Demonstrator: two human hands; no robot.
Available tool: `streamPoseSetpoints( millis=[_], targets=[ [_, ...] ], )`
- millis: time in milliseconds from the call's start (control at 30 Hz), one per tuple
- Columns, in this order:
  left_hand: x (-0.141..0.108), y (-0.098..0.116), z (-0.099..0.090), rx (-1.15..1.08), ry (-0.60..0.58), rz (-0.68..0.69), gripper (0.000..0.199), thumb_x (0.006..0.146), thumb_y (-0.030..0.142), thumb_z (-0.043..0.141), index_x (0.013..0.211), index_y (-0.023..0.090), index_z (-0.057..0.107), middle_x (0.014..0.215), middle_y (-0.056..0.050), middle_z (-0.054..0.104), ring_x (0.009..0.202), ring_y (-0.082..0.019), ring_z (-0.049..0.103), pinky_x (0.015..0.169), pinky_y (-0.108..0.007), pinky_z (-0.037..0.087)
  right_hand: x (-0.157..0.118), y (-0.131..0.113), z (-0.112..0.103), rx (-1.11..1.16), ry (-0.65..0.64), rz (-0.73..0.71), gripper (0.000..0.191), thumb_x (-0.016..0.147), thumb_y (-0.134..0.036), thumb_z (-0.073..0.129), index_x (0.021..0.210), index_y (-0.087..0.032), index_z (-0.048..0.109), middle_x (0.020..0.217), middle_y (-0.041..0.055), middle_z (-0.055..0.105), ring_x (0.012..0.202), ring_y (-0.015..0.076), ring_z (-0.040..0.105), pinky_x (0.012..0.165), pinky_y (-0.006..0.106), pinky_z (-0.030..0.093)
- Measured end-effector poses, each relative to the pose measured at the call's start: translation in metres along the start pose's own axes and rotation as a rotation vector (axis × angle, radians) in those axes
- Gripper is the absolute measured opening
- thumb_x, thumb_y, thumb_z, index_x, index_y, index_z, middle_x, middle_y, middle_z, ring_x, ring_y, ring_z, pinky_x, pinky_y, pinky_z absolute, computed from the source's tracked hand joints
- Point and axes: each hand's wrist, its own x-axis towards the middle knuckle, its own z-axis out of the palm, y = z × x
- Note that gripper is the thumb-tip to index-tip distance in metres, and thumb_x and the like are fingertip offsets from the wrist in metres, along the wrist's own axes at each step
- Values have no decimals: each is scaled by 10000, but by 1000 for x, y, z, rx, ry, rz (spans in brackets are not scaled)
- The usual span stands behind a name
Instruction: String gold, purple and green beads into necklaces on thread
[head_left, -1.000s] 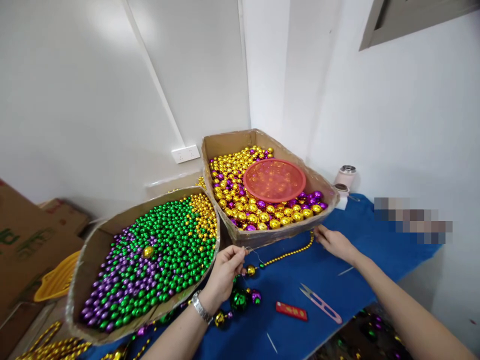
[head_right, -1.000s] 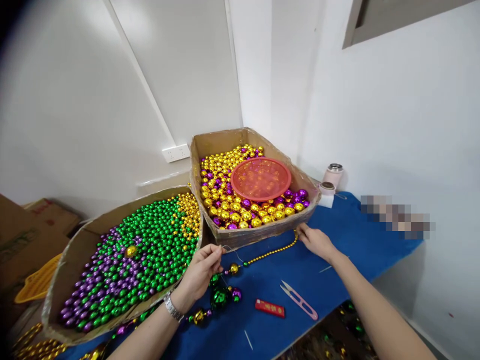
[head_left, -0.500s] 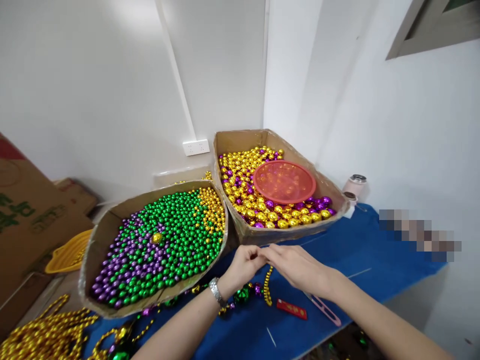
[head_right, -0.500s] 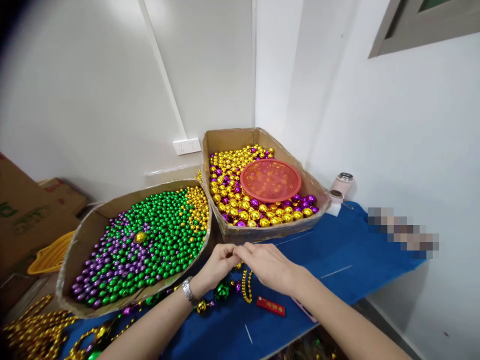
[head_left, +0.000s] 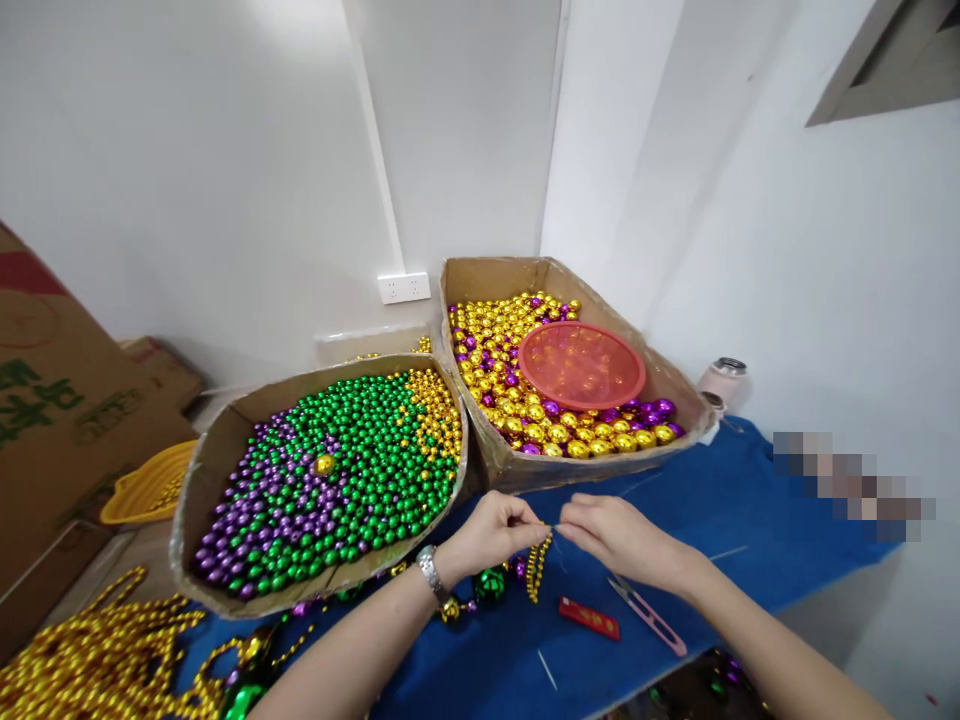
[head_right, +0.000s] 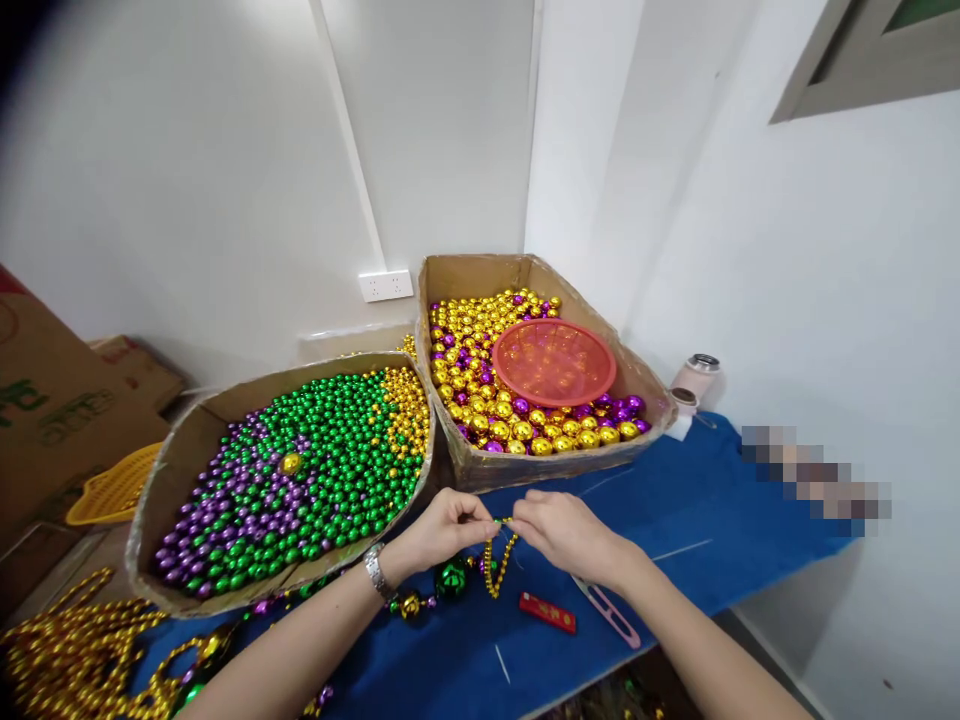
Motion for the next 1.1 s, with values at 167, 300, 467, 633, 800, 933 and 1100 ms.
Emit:
streamPoseSetpoints(
  millis=[167, 300, 467, 633, 800, 933, 1100],
  targets=[
    [0, 15, -2, 316, 56, 230, 251, 821, 340, 554, 731, 159, 703, 654, -31, 630, 586, -129, 526, 563, -218, 359, -14, -16, 5, 641, 215, 32, 300, 969, -393, 343, 853, -196, 538, 1003, 64, 594, 813, 146, 596, 707, 289, 498],
    [7, 23, 4, 357, 103, 305, 221, 830, 283, 537, 716, 160, 682, 660, -25, 627, 586, -128, 520, 576, -218, 364, 1, -39, 9, 1132, 524, -8, 225, 912, -423, 476, 816, -227, 527, 1033, 52, 582, 967, 190, 556, 868, 373, 446],
    [9, 32, 0, 327, 127, 282, 230, 817, 297, 556, 682, 144, 663, 604, -4, 601, 541, -108, 488, 523, -208, 340, 21, -68, -16, 1147, 628, 34, 246, 868, -449, 545, 770, -224, 521, 683, -16, 484, 742, 153, 518, 754, 313, 450],
    [0, 56, -10, 370, 118, 331, 238, 816, 305, 566, 677, 142, 671, 615, -18, 619, 540, -110, 510, 520, -213, 349, 35, -97, -56, 1274, 610, 76, 239, 831, -401, 606, 735, -210, 500, 595, -73, 336, 478, 61, 305, 444, 177, 294],
    [-8, 80, -18, 315, 117, 349, 237, 816, 325, 576, 701, 144, 676, 623, -24, 628, 539, -108, 511, 504, -214, 350, 45, -118, -94, 1181, 648, 62, 237, 841, -292, 583, 643, -195, 495, 510, -87, 270, 426, 45, 212, 385, 168, 176],
    [-13, 94, -23, 268, 105, 344, 225, 815, 320, 579, 704, 147, 671, 631, -30, 641, 545, -109, 516, 506, -219, 370, 47, -133, -113, 1043, 705, 12, 263, 862, -235, 563, 609, -185, 508, 498, -84, 292, 404, 26, 232, 371, 168, 171],
    [-21, 113, -29, 284, 98, 375, 207, 817, 291, 575, 709, 145, 676, 638, -32, 642, 550, -110, 525, 514, -226, 393, 47, -159, -129, 953, 729, -9, 321, 904, -120, 469, 587, -167, 486, 468, -97, 307, 370, -16, 255, 368, 140, 155]
  ],
)
